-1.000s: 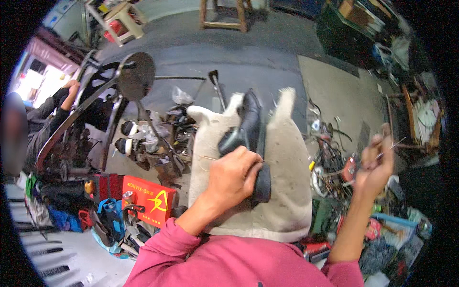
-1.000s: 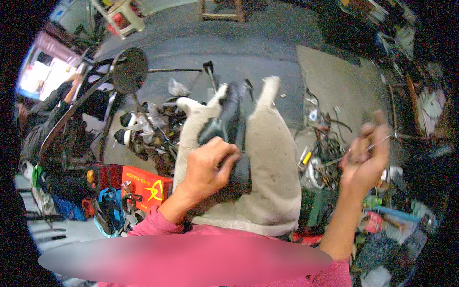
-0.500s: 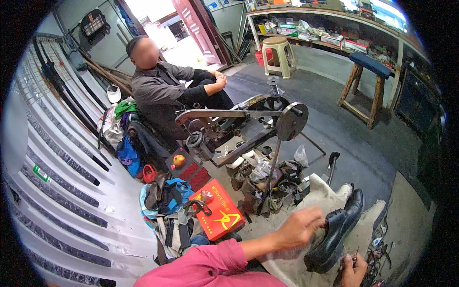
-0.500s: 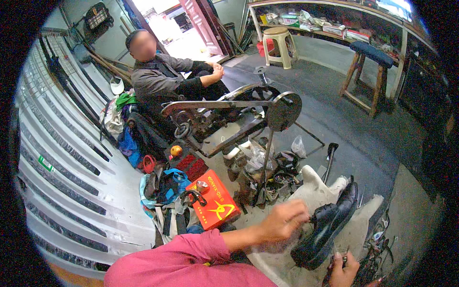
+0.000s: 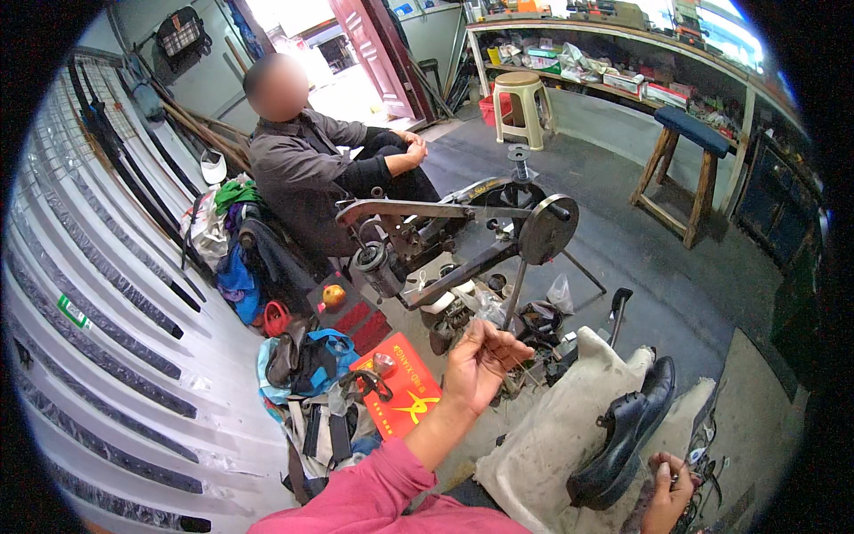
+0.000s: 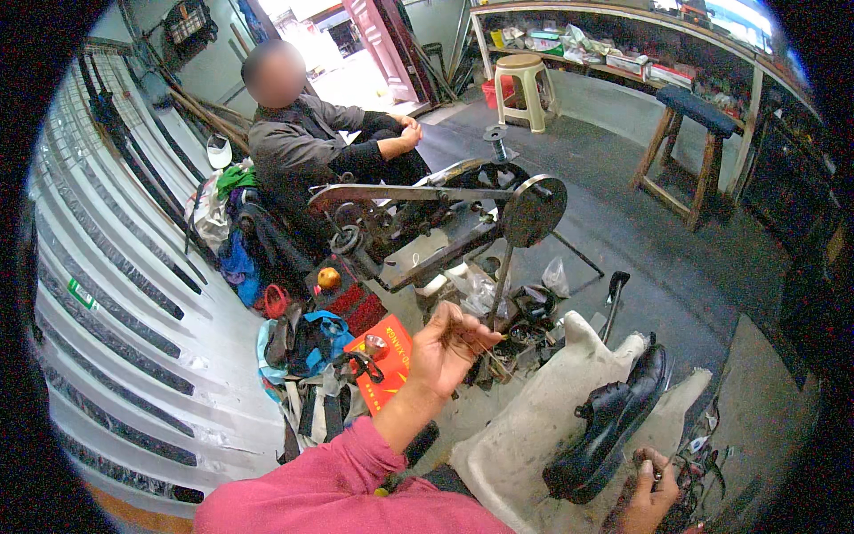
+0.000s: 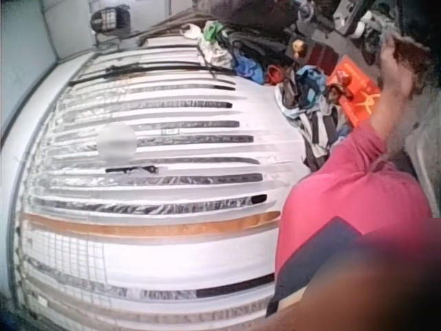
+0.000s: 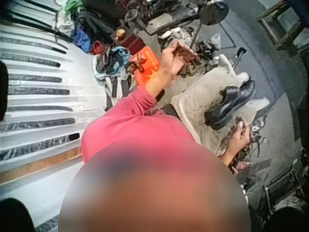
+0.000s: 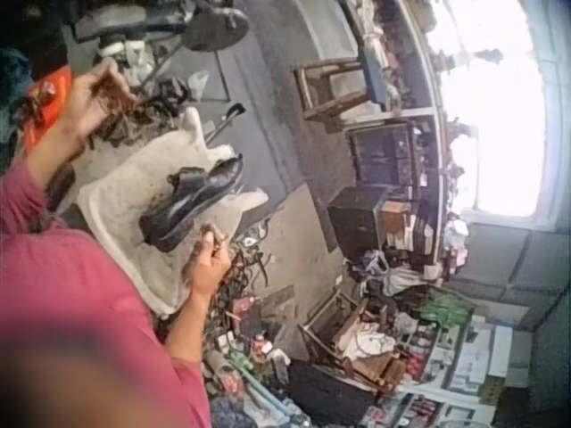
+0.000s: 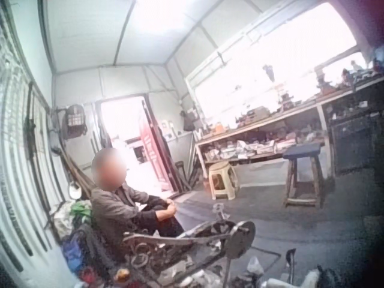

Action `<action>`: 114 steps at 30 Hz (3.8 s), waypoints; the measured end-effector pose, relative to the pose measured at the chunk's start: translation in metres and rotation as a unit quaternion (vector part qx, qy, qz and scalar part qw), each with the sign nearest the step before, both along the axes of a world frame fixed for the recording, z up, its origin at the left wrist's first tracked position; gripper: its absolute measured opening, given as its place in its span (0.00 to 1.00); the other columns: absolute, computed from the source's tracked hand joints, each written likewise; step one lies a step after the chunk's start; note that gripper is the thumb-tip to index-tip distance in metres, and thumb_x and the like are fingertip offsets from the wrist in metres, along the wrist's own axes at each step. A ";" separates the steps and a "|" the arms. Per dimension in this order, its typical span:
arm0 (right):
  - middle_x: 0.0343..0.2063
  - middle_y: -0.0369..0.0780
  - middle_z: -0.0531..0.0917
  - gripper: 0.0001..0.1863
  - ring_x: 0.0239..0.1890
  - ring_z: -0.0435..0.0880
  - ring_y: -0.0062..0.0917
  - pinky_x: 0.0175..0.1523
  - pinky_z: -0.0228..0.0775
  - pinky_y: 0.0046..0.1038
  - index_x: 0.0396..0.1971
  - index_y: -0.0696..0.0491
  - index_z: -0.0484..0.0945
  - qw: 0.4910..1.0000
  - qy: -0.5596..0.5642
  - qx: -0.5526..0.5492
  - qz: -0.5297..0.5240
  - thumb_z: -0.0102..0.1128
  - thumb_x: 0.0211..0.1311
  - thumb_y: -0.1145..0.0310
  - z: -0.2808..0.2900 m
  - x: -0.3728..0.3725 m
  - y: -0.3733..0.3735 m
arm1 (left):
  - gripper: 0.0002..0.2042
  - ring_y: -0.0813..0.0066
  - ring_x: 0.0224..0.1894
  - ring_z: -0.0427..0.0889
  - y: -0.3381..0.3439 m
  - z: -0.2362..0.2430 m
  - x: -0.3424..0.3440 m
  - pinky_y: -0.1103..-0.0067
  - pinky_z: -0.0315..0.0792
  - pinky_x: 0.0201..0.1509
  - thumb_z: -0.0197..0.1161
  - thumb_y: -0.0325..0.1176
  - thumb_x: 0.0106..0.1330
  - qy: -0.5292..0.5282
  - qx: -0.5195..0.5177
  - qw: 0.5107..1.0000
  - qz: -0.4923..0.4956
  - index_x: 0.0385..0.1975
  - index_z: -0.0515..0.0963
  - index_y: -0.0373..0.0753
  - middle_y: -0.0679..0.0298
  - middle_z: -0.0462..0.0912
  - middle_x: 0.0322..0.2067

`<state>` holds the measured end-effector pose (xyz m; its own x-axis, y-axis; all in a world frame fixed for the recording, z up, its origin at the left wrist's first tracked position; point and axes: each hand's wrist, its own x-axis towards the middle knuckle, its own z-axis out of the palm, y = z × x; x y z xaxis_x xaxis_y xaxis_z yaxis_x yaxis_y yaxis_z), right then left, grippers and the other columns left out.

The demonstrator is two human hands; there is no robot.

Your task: The person repairs a black leather shoe by repeatedly inserting a needle and pulling thread through the sole and heel area. The shoe is held on a workbench while the person manipulates the needle and thread by hand.

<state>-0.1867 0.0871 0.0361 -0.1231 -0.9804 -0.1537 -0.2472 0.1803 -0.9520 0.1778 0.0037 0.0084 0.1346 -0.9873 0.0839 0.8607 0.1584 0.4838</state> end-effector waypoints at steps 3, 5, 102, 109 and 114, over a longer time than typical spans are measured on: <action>0.32 0.40 0.85 0.15 0.32 0.80 0.23 0.43 0.73 0.28 0.44 0.62 0.82 0.964 0.255 0.014 0.070 0.60 0.69 0.65 0.009 0.007 0.004 | 0.15 0.67 0.31 0.81 0.000 0.002 0.003 0.58 0.79 0.46 0.48 0.44 0.78 0.007 0.030 0.999 0.010 0.34 0.72 0.41 0.65 0.77 0.27; 0.26 0.40 0.82 0.12 0.29 0.77 0.21 0.39 0.71 0.26 0.34 0.60 0.80 0.982 0.170 0.062 0.054 0.69 0.61 0.66 0.009 0.016 0.008 | 0.14 0.73 0.24 0.73 -0.001 0.003 0.001 0.63 0.78 0.36 0.49 0.46 0.77 -0.004 0.041 0.999 0.009 0.35 0.71 0.42 0.68 0.70 0.23; 0.25 0.33 0.79 0.06 0.28 0.73 0.15 0.35 0.68 0.21 0.32 0.58 0.78 0.996 0.072 0.013 0.052 0.62 0.66 0.71 -0.029 0.001 0.033 | 0.37 0.43 0.54 0.77 0.049 -0.029 -0.164 0.67 0.71 0.59 0.67 0.48 0.63 -0.617 -0.060 0.716 -0.323 0.60 0.63 0.24 0.37 0.76 0.52; 0.24 0.31 0.78 0.08 0.27 0.69 0.15 0.34 0.65 0.22 0.33 0.57 0.79 0.999 0.030 0.016 0.018 0.60 0.68 0.68 -0.023 0.004 0.036 | 0.28 0.43 0.42 0.80 0.047 -0.021 -0.172 0.62 0.73 0.46 0.67 0.50 0.62 -0.678 -0.039 0.670 -0.299 0.40 0.69 0.26 0.40 0.79 0.35; 0.25 0.31 0.78 0.06 0.29 0.73 0.15 0.36 0.67 0.20 0.35 0.56 0.80 0.998 -0.060 0.032 -0.008 0.60 0.68 0.69 -0.018 0.006 0.035 | 0.26 0.52 0.38 0.83 0.038 -0.021 -0.178 0.63 0.74 0.43 0.67 0.48 0.61 -0.644 -0.025 0.699 -0.310 0.38 0.74 0.25 0.41 0.82 0.34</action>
<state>-0.1810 0.1224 0.0178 -0.1164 -0.9659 -0.2314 -0.1292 0.2458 -0.9607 0.0003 0.0422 -0.0123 -0.5369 -0.8139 -0.2220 -0.3731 -0.0069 0.9278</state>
